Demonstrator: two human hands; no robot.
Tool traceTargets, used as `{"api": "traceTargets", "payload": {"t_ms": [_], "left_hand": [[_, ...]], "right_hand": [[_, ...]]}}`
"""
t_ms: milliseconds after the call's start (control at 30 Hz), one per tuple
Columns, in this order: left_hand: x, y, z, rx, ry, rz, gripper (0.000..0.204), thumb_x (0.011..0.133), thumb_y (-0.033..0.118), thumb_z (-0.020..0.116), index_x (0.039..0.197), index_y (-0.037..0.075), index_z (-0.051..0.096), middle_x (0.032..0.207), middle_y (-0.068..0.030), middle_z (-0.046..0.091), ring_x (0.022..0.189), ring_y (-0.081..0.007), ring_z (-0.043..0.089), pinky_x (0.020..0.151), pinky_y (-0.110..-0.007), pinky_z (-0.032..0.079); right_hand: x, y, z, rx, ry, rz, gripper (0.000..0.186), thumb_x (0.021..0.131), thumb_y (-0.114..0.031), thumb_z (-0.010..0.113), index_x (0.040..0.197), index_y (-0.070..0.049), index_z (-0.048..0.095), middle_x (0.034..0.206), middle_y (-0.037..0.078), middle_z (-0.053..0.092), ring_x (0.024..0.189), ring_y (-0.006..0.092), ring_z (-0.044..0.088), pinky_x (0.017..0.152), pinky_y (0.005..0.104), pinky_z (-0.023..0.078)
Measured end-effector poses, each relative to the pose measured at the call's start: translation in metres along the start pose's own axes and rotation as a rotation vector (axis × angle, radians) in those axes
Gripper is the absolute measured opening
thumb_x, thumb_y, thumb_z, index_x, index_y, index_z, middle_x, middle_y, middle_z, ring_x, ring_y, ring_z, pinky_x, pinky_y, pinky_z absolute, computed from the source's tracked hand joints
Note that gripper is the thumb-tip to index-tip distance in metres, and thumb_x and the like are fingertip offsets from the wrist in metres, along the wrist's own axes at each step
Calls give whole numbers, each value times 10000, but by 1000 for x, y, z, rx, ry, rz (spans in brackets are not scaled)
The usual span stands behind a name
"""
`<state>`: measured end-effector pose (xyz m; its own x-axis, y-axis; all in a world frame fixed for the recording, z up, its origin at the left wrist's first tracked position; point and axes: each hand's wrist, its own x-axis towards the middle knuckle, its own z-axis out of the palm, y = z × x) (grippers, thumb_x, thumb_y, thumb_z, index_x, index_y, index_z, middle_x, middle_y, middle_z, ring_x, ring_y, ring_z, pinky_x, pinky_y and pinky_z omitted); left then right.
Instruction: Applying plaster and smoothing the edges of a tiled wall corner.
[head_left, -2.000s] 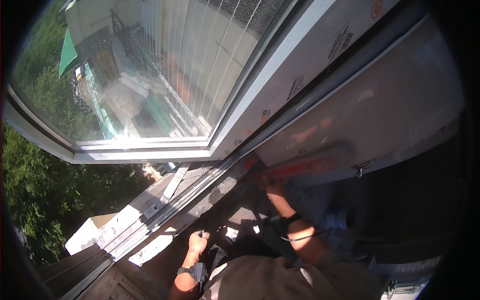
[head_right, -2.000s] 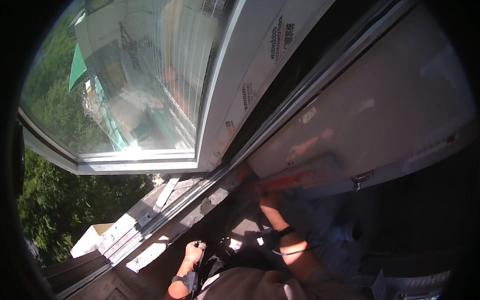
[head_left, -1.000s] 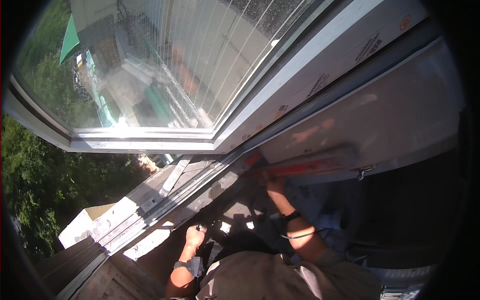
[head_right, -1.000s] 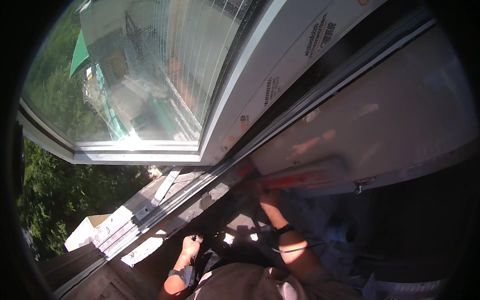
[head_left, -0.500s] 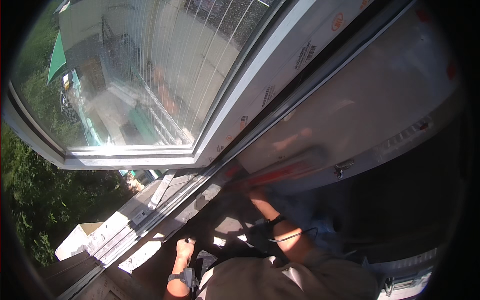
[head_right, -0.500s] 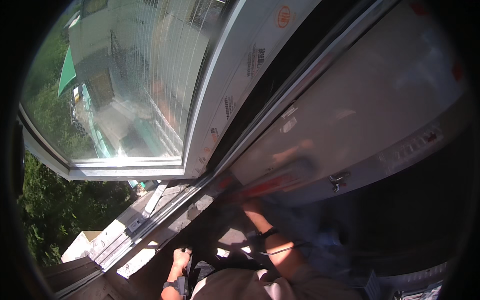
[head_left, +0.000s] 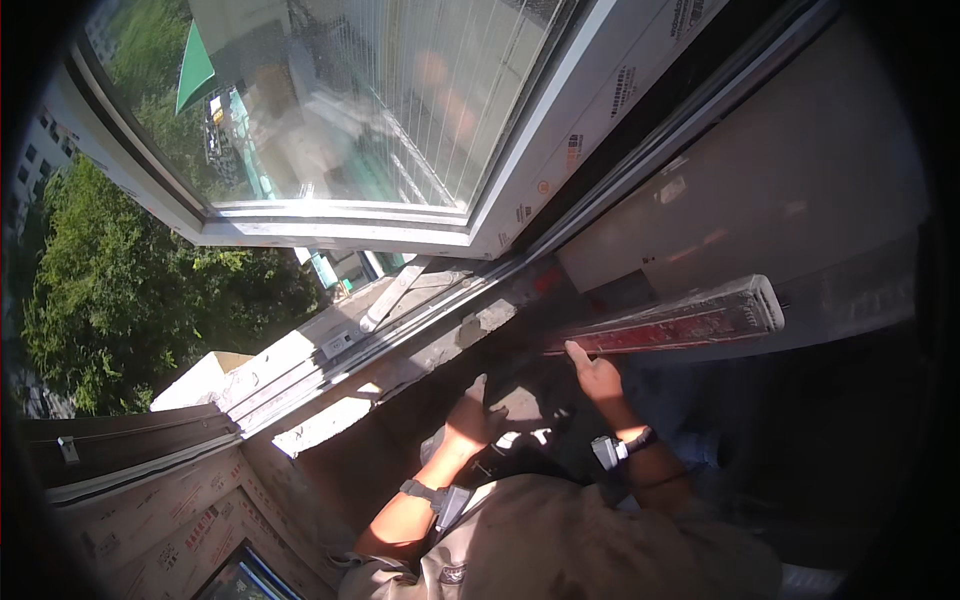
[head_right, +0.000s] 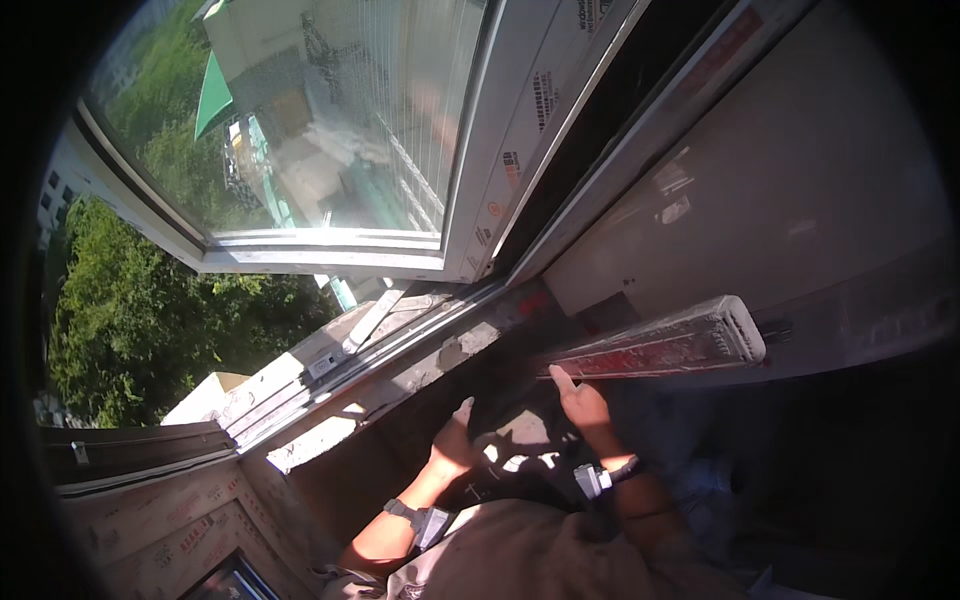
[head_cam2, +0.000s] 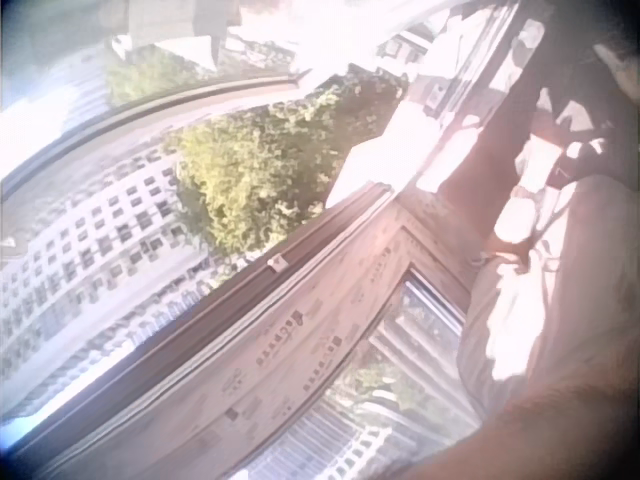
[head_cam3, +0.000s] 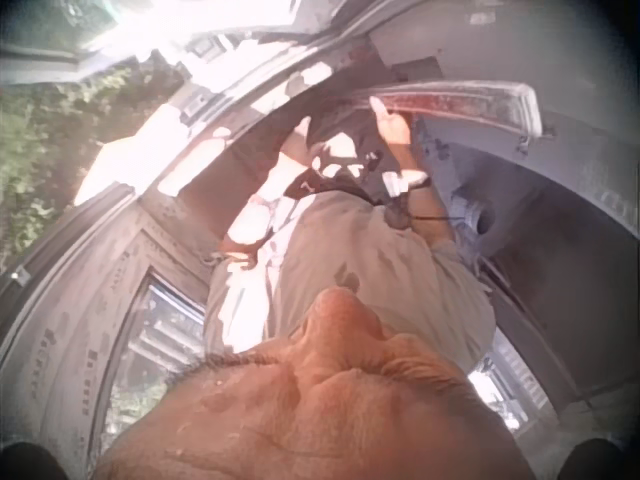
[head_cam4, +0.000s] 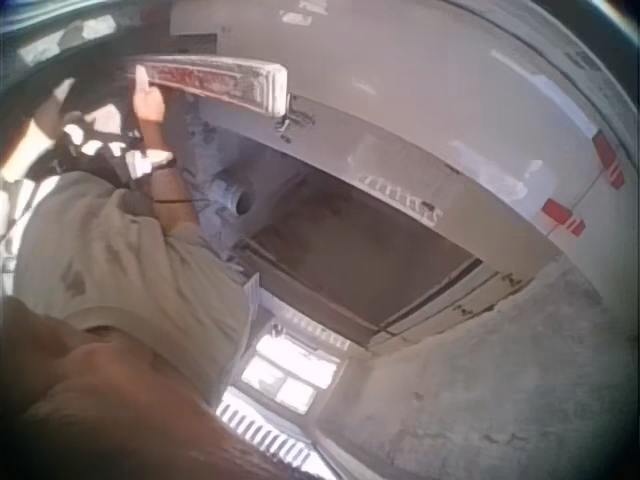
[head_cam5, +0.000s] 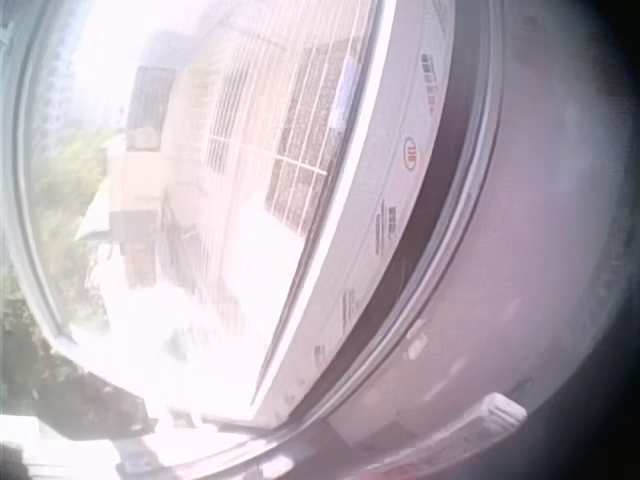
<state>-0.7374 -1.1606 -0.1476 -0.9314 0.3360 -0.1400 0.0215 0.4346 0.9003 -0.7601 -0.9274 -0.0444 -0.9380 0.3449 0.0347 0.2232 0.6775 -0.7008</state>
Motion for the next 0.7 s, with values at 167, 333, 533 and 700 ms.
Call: {"api": "traceTargets", "payload": {"t_ms": [167, 333, 533, 700], "left_hand": [[24, 104, 45, -94, -128, 275, 783, 793, 81, 681, 1480, -23, 318, 1447, -236, 449, 1345, -376, 442, 1107, -392, 380], [-21, 155, 53, -307, -452, 122, 643, 781, 66, 695, 1384, -7, 485, 1399, -165, 521, 1283, -241, 505, 1052, -362, 426], [-63, 211, 117, -253, -180, 17, 288, 815, 169, 772, 1022, 0, 667, 945, -77, 708, 885, -181, 683, 798, -326, 533], [-47, 200, 140, -613, -14, -233, 170, 888, 148, 678, 968, -1, 662, 903, -76, 672, 826, -151, 627, 761, -303, 516]], "right_hand": [[-56, 37, -24, 203, -233, -25, 183, 873, -183, 695, 1019, -73, 711, 991, 128, 695, 971, 298, 648, 865, 409, 487], [-113, 112, -48, 29, -83, -66, 297, 833, -253, 676, 1041, -41, 680, 966, 154, 699, 839, 362, 665, 722, 456, 525], [-158, 148, -55, -143, -145, -188, 401, 876, -290, 602, 1187, -39, 629, 1039, 188, 697, 965, 356, 671, 784, 454, 532], [-178, 177, -101, 102, -127, -139, 361, 933, -301, 597, 1145, -10, 615, 967, 206, 688, 902, 355, 687, 790, 438, 541]]}}
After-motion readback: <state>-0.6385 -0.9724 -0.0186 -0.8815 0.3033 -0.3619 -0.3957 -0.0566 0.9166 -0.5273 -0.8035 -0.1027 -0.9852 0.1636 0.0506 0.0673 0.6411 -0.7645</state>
